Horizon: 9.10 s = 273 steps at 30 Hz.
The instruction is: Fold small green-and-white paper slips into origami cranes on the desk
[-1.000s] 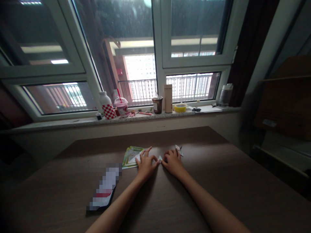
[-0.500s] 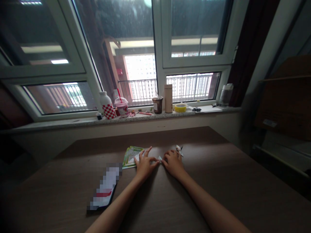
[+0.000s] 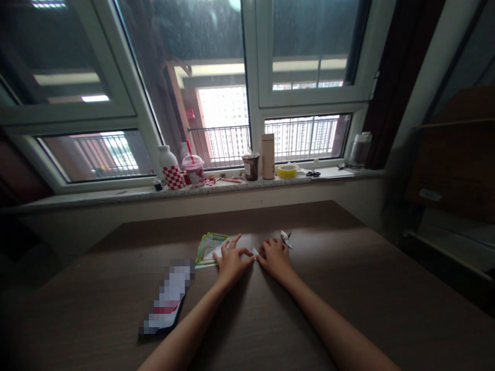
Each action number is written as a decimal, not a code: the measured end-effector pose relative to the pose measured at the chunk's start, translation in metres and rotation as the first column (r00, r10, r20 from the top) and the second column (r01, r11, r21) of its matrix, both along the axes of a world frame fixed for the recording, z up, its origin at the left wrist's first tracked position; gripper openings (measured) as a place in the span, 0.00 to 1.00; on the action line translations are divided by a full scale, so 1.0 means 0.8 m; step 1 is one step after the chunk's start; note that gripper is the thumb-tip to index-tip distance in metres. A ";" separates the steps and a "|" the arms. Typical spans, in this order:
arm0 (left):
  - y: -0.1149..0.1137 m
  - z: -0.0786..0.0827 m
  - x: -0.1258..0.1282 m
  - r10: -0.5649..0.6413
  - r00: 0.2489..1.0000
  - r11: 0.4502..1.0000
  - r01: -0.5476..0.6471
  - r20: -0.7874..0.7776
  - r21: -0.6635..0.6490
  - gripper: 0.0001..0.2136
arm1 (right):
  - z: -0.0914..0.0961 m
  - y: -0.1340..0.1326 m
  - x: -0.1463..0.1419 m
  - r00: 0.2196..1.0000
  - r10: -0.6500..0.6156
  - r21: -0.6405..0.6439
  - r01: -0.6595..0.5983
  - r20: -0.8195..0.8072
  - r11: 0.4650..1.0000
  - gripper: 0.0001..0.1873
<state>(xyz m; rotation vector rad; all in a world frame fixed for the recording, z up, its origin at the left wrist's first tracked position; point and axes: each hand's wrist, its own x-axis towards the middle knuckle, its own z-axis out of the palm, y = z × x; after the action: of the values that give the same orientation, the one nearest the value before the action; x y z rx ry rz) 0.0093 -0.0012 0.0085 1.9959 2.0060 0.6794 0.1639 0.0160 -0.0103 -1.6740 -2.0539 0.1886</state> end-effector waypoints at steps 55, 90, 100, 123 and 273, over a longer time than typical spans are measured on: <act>0.004 0.003 -0.009 -0.079 0.996 0.994 0.075 -0.041 -0.084 0.07 | -0.004 0.016 0.012 0.974 -0.035 -0.173 -0.004 -0.225 0.985 0.06; 0.001 -0.001 -0.001 -0.042 0.995 0.999 0.044 -0.087 0.017 0.08 | -0.008 0.015 0.011 0.967 -0.036 -0.116 0.007 -0.253 0.993 0.08; 0.004 -0.004 0.002 -0.065 0.997 0.998 0.065 -0.036 -0.010 0.07 | -0.003 0.016 0.008 0.973 -0.056 -0.167 0.018 -0.226 0.986 0.07; 0.009 0.008 -0.016 -0.108 0.993 0.987 0.101 -0.050 -0.123 0.08 | -0.004 0.022 0.016 0.962 -0.049 -0.222 -0.013 -0.270 0.975 0.10; 0.003 -0.012 -0.017 -0.044 0.999 0.998 0.043 0.013 0.046 0.08 | -0.021 0.003 0.020 0.947 0.262 0.190 -0.227 -0.185 0.955 0.11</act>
<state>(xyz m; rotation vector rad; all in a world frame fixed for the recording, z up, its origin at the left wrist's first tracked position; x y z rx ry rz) -0.0044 0.0008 -0.0009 2.0483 1.9499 0.7345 0.1802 0.0186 -0.0273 -1.2408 -2.0512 0.2563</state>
